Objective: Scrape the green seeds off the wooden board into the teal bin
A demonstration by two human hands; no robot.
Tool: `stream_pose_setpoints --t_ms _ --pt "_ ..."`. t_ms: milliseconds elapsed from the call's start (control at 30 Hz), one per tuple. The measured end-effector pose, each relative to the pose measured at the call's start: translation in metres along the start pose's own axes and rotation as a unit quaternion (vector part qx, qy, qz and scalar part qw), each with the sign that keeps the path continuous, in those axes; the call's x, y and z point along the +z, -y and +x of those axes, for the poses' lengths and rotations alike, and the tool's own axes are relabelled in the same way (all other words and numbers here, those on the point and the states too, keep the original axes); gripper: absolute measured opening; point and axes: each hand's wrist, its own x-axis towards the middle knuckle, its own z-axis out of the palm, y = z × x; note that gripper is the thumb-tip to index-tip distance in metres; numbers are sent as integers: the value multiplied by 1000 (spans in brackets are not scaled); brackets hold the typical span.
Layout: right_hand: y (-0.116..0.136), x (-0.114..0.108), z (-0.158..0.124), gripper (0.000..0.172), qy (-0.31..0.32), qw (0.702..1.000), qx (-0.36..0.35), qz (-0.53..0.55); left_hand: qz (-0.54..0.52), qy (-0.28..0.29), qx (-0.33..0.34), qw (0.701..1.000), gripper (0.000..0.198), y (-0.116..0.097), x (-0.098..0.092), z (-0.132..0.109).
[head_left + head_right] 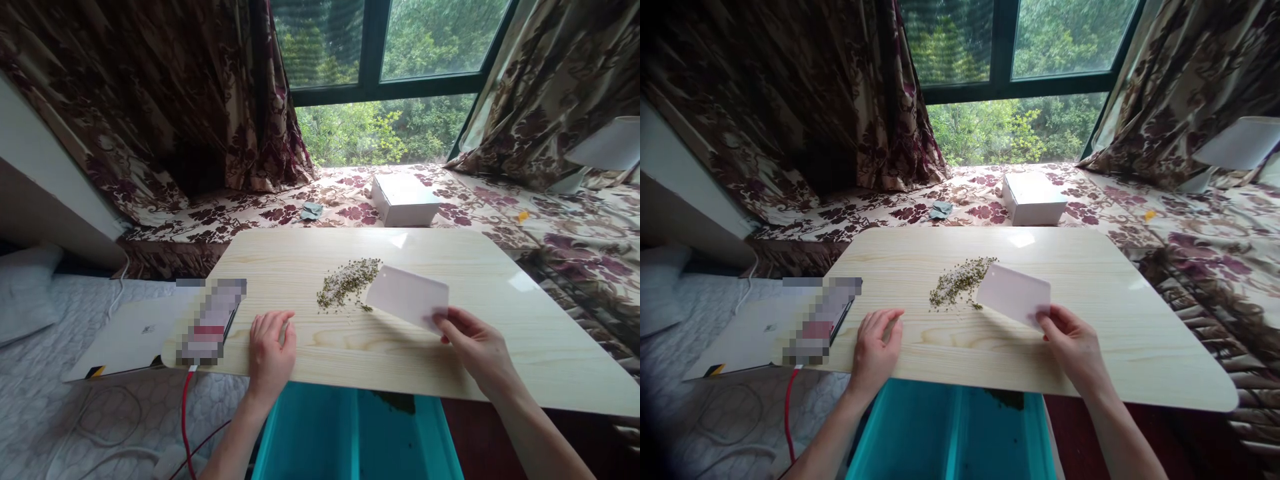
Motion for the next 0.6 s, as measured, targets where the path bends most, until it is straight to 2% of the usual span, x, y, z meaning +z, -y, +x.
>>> stream_pose_setpoints --t_ms 167,367,600 --pt "3 -6 -3 23 17 1000 7 -16 3 0 1 1000 16 0 0 0" --pt "9 -3 -7 20 -7 1000 -1 -9 3 -1 4 1000 17 -1 0 0" --pt "9 -7 -10 18 32 999 -6 -19 4 -4 7 1000 17 -4 -1 1"
